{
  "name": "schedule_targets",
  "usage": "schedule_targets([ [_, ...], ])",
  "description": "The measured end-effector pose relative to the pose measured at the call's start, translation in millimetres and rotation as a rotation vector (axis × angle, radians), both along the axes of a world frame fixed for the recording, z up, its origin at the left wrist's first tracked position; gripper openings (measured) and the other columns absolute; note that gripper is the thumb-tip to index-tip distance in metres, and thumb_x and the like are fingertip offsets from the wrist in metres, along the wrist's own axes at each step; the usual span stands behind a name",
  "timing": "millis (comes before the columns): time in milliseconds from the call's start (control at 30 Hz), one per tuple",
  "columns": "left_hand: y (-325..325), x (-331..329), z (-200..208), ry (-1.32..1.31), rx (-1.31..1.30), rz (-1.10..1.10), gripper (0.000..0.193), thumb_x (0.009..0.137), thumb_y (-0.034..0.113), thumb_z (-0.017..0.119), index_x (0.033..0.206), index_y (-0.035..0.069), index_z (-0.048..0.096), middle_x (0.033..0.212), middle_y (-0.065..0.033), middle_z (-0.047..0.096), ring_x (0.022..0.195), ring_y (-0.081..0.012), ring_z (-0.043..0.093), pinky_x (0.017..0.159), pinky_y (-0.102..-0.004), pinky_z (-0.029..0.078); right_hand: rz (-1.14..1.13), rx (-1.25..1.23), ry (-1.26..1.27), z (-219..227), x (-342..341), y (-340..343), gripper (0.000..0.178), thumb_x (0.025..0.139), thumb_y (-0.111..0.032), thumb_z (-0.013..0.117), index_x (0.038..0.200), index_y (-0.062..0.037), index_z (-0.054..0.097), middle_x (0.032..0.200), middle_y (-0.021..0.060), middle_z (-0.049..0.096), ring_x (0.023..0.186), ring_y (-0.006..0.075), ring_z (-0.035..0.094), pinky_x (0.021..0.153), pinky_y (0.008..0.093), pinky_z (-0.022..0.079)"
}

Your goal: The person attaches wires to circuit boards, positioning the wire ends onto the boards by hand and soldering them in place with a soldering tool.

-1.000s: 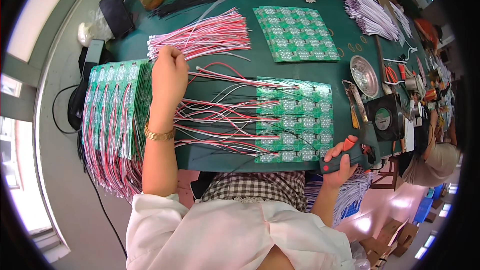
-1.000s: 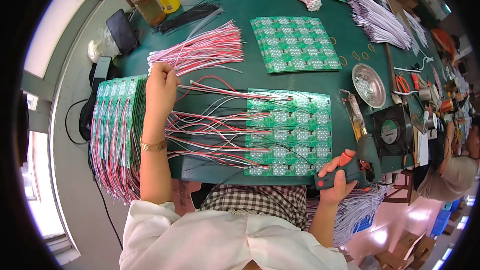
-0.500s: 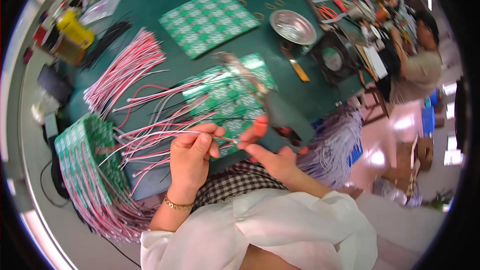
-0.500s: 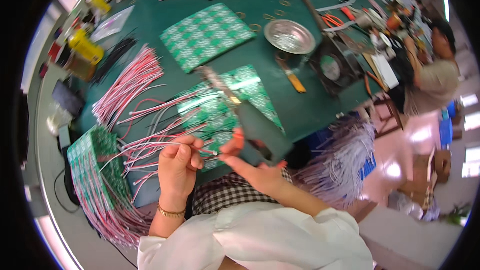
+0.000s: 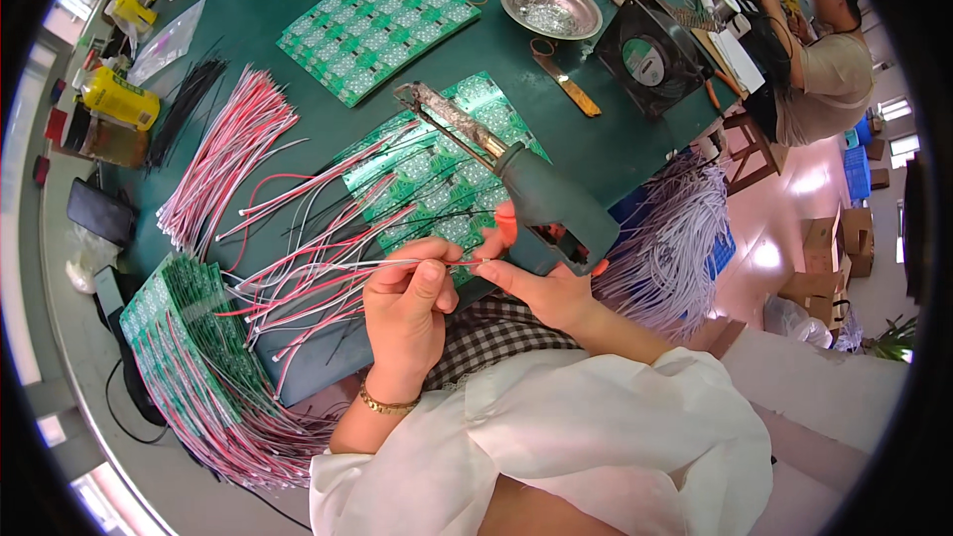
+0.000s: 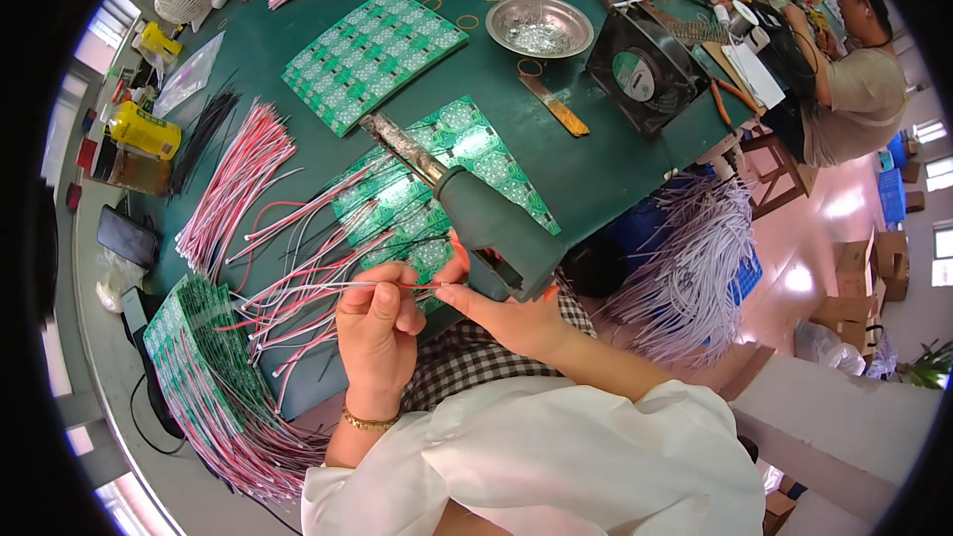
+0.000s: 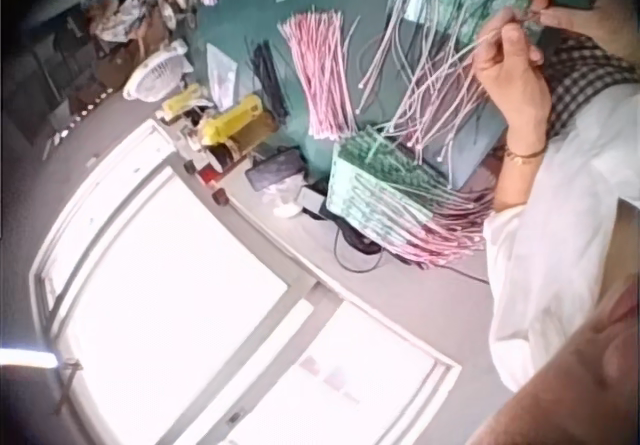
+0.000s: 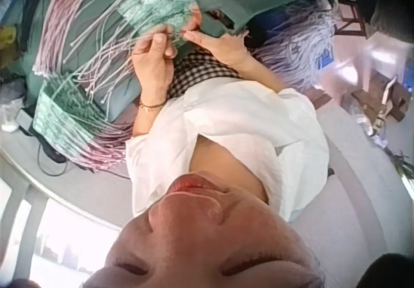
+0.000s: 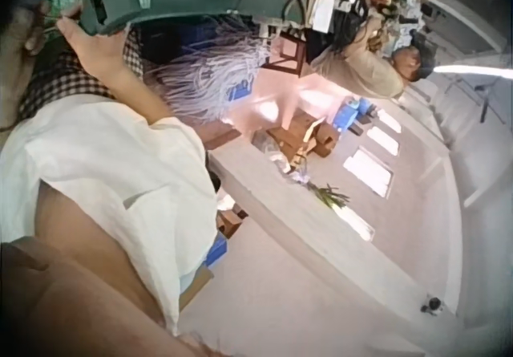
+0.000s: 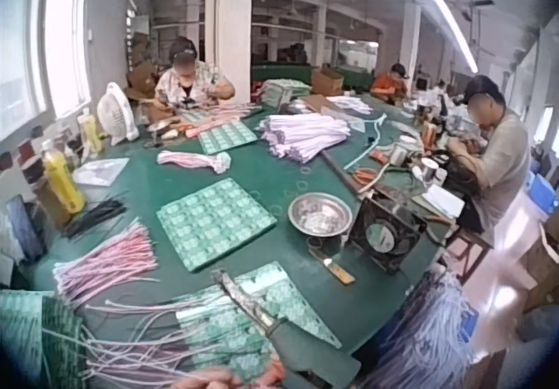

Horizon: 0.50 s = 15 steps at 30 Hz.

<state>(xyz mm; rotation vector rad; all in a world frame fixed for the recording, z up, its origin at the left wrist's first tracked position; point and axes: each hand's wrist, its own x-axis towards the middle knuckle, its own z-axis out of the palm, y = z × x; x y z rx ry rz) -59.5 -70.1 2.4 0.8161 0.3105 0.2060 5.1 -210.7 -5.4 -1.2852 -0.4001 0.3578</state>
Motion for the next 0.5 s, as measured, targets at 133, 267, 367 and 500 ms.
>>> schedule_targets([
  [133, -13.1, 2.3, -6.3, 0.057, 0.129, -0.067, 0.027, 0.082, 0.012, 0.064, 0.104, -0.003, 0.059, 0.100, -0.0092, 0.059, 0.062, -0.0068, 0.048, 0.053, -0.0192, 0.041, -0.030, 0.082, 0.032, -3.2, -3.4, -0.4, 0.048, 0.078, 0.003, 0.063, 0.120, -0.0033, 0.042, 0.085, 0.0056, 0.060, 0.082, 0.0103, 0.056, 0.071, 0.0256, 0.046],
  [267, -20.9, 2.4, -13.5, 0.024, 0.221, -0.106, 0.023, 0.083, 0.010, 0.063, 0.100, -0.004, 0.060, 0.105, -0.0088, 0.056, 0.064, -0.0070, 0.049, 0.055, -0.0192, 0.042, -0.073, 0.032, 0.100, -2.8, -5.3, -7.5, 0.051, 0.077, 0.003, 0.064, 0.120, -0.0048, 0.038, 0.082, 0.0056, 0.060, 0.073, 0.0094, 0.055, 0.064, 0.0242, 0.046],
  [367, -21.1, 4.2, -12.9, 0.009, 0.140, -0.062, 0.020, 0.084, 0.013, 0.063, 0.095, -0.004, 0.061, 0.102, -0.0085, 0.057, 0.063, -0.0076, 0.048, 0.053, -0.0208, 0.040, -0.020, 0.087, 0.290, 2.9, -8.1, -10.7, 0.052, 0.076, 0.002, 0.065, 0.118, -0.0068, 0.037, 0.080, 0.0064, 0.060, 0.064, 0.0090, 0.053, 0.056, 0.0236, 0.044],
  [500, -16.7, 8.5, -6.6, 0.022, 0.033, 0.013, 0.023, 0.085, 0.022, 0.062, 0.092, 0.001, 0.060, 0.096, -0.0031, 0.055, 0.063, -0.0075, 0.043, 0.052, -0.0213, 0.035, -0.045, 0.111, 0.315, 3.1, -11.4, -19.9, 0.054, 0.073, 0.005, 0.065, 0.118, -0.0084, 0.037, 0.077, 0.0081, 0.059, 0.060, 0.0107, 0.052, 0.051, 0.0245, 0.042],
])
